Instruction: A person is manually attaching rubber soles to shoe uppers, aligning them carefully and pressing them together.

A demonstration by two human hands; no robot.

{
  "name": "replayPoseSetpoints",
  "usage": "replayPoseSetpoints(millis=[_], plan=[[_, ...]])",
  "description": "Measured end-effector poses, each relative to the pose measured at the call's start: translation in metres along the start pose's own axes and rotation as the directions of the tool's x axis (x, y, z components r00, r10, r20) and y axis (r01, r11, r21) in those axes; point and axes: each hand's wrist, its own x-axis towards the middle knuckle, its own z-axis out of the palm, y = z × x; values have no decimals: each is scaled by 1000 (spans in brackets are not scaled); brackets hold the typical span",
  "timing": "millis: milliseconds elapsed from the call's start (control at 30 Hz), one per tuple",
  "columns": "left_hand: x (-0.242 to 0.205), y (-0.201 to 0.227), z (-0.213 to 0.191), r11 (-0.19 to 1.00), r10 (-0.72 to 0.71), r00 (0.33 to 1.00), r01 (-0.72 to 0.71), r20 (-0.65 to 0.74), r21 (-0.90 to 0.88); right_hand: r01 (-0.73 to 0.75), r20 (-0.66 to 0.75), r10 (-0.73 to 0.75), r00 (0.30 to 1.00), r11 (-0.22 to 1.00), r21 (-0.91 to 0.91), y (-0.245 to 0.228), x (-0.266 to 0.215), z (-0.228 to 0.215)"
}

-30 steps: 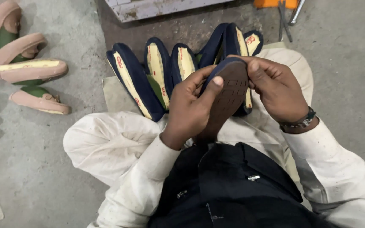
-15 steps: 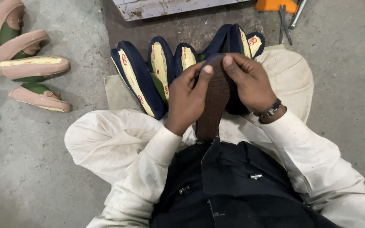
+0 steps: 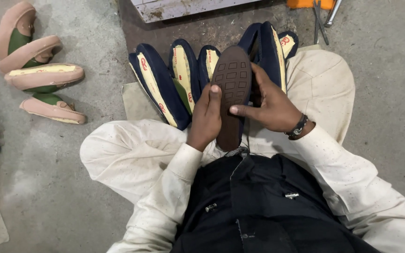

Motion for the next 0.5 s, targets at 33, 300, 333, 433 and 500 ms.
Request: replayPoseSetpoints(millis=[33, 300, 333, 433, 500], plan=[[-2, -3, 0, 1000, -28, 1000, 28, 7, 13, -5, -28, 4, 1000, 1000, -31, -1, 0, 1], [-2, -3, 1, 1000, -13, 1000, 13, 11, -23, -83, -193, 82, 978, 997, 0, 8, -1, -4], [-4, -5, 0, 999, 5, 999, -3, 39, -47, -102, -213, 114, 970, 992, 68, 5, 0, -4], [-10, -14, 3, 993, 59, 995, -49, 85, -109, -108, -245, 146, 958, 981, 164, -1, -1, -6], [-12, -16, 6, 986, 99, 990, -85, 98, -144, -90, -257, 138, 956, 977, 192, -5, -1, -9]])
